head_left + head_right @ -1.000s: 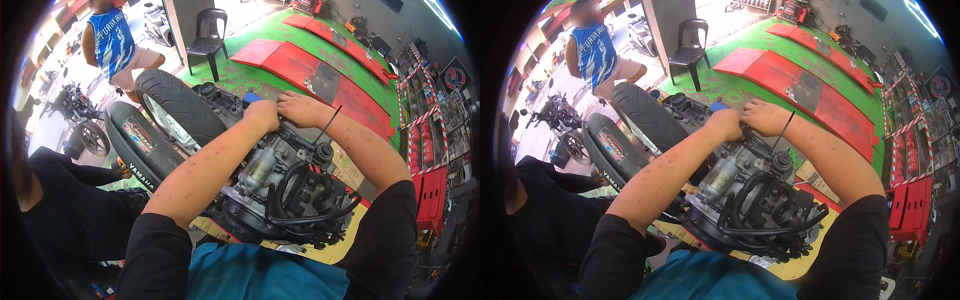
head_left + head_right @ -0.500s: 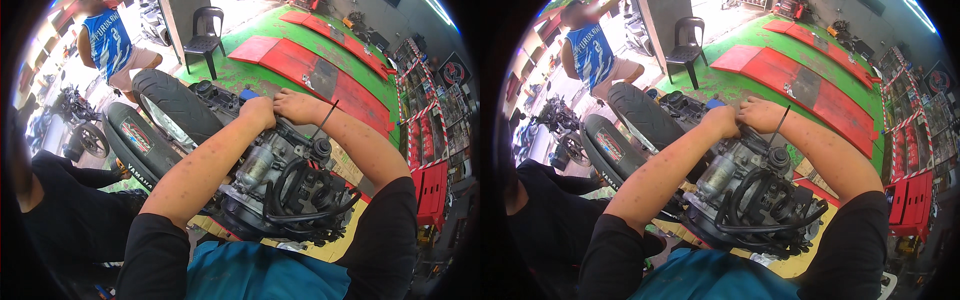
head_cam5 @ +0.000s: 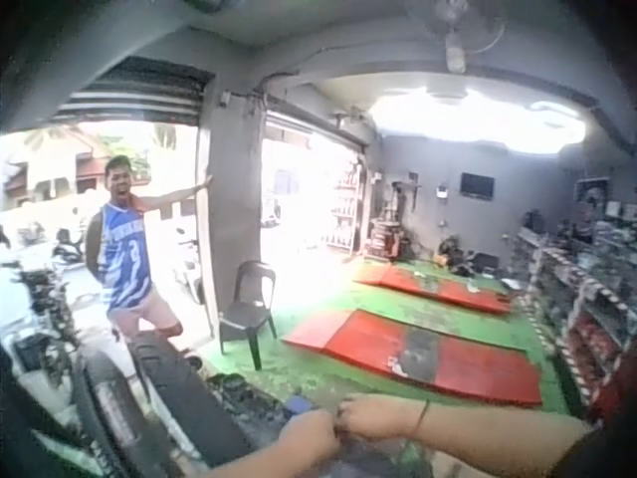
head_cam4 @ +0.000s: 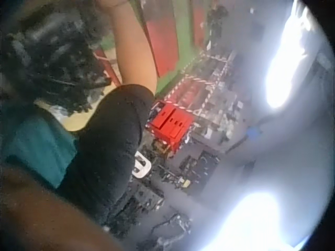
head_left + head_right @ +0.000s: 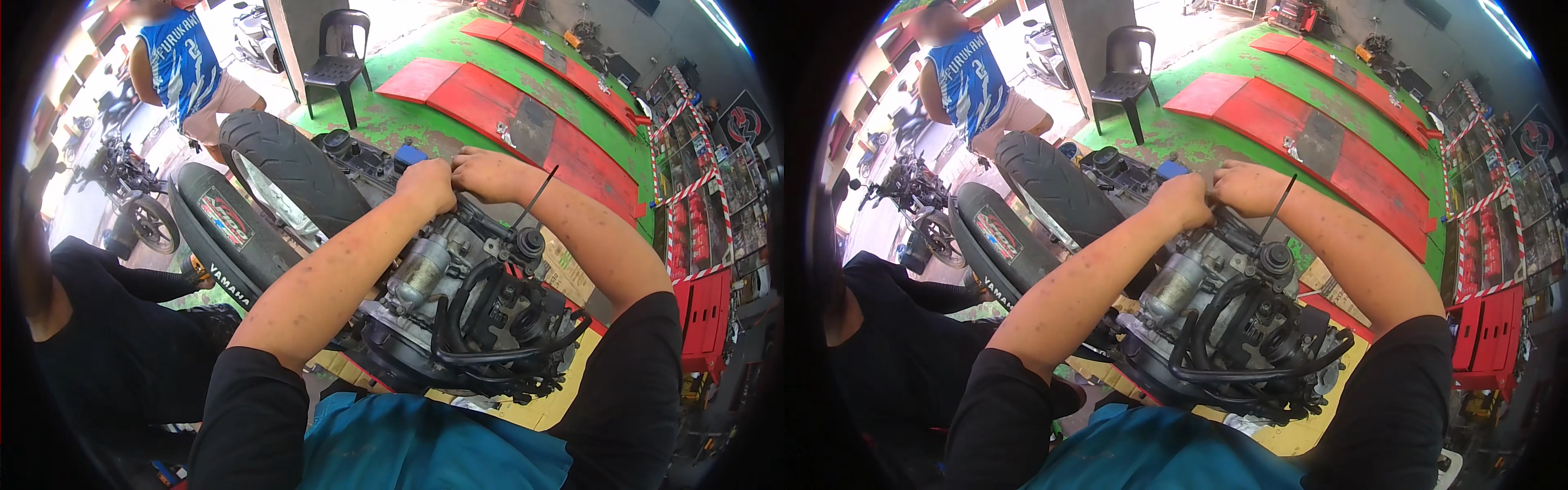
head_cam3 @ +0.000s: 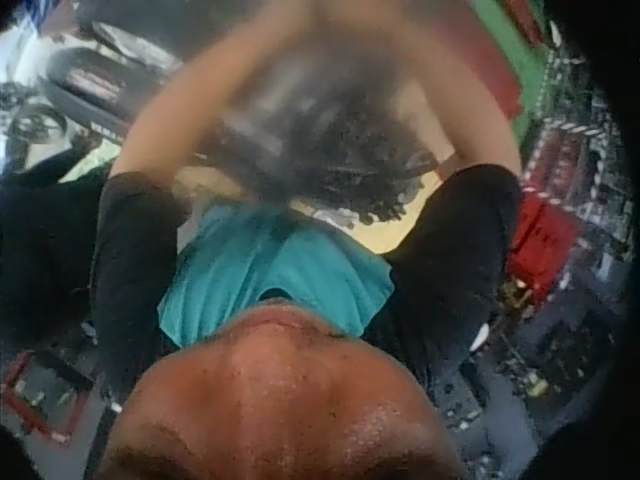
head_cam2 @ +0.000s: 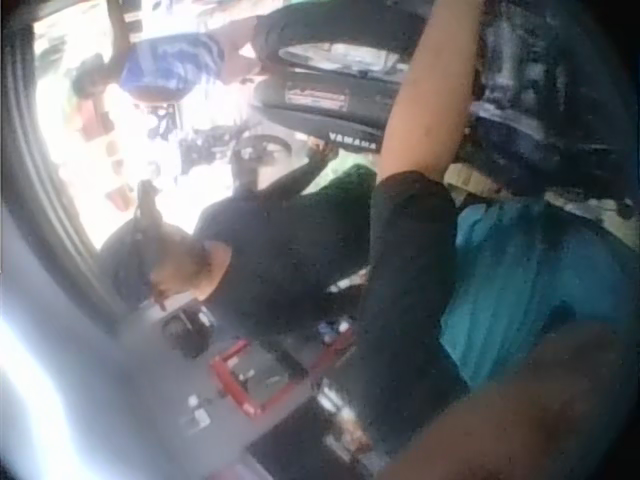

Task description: The person uses a wrench to tighten bolts on a motorcycle engine mounted on a stand. They then pick up a metal cover and install it onto the engine, securing it with additional bolts.

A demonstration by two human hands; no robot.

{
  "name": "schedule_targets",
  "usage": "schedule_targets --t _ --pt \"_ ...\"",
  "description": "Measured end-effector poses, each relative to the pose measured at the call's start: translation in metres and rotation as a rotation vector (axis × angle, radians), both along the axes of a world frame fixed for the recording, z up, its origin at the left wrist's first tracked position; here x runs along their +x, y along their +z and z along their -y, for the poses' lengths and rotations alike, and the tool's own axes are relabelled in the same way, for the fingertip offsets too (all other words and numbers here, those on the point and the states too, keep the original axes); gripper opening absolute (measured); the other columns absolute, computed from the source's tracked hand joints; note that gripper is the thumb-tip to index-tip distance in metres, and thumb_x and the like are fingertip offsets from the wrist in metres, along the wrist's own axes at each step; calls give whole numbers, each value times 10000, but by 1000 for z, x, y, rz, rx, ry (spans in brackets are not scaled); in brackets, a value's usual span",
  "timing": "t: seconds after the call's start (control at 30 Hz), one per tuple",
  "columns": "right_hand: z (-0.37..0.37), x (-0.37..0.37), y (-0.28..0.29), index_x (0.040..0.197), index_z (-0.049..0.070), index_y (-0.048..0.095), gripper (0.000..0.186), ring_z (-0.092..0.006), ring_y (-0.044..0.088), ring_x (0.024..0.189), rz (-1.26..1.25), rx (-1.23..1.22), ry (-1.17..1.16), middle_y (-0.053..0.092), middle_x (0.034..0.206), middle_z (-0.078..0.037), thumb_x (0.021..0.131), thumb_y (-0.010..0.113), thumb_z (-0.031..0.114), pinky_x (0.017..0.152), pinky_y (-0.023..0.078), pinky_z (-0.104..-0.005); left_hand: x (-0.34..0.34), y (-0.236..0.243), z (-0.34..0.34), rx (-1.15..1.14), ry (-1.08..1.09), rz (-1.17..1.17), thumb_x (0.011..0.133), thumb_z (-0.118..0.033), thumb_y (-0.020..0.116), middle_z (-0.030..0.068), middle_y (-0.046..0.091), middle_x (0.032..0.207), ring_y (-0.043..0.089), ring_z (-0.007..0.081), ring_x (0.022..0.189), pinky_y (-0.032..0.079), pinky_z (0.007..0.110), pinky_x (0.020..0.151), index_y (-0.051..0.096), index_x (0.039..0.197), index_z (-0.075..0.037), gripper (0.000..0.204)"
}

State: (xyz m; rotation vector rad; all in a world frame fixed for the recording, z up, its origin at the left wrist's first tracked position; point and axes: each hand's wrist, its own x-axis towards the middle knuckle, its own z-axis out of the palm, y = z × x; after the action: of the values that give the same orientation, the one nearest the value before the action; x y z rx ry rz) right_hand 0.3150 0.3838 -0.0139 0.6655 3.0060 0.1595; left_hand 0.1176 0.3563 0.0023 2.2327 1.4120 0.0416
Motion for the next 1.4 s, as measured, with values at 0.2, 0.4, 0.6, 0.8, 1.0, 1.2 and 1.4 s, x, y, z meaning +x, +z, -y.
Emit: schedule_targets --t 0.2,0.4,0.6,0.8,1.0,1.2,1.4 --pt "-7 -22 17 881 144 759 94 -225 634 1037 149 102 -98 714 1009 -44 819 689 129 980 485 -368 0 -9 -14 -10 -58 -13 785 -357 848 256 744 1125 730 374 1074 576 459 946 779 1064 10 467" --pt "0 -8 13 913 143 753 89 -218 596 1080 -46 91 39 691 982 -24 831 723 153 979 478 -372 -8 -7 -11 -22 -18 -9 785 -405 854 242 748 1133 730 378 1064 577 455 930 782 1060 8 501" --pt "-1 -10 27 1012 139 710 210 -240 588 1097 110 8 -38 672 1033 -26 813 761 183 1007 458 -376 -2 -14 -11 -58 -17 -5 793 -390 838 232 746 1156 727 373 1077 574 454 937 784 1060 7 481" --pt "8 -10 21 1010 141 708 187 -232 599 1100 50 44 -66 668 1062 -27 826 733 161 1011 459 -394 -2 -12 -18 16 -118 -74 813 -389 792 233 741 1181 720 373 1106 571 457 958 784 1095 -18 466" --pt "2 -6 4 982 121 729 153 -219 611 1107 121 91 -36 683 949 -32 841 684 160 985 471 -398 -5 10 -4 -39 -82 -76 798 -353 795 225 738 1200 714 369 1129 572 461 965 774 1110 -13 462" --pt "4 -17 12 940 118 735 117 -210 614 1076 66 148 -149 691 925 -30 856 658 148 965 473 -376 5 -9 -8 18 -92 -78 809 -285 810 182 736 1246 712 342 1162 582 441 975 735 1210 -43 474" --pt "10 -5 10 922 144 747 111 -205 618 1054 80 23 -103 693 923 -27 864 652 148 953 470 -362 -6 3 -2 -6 1 -4 778 -380 869 226 746 1160 715 369 1120 571 460 963 757 1114 0 519"
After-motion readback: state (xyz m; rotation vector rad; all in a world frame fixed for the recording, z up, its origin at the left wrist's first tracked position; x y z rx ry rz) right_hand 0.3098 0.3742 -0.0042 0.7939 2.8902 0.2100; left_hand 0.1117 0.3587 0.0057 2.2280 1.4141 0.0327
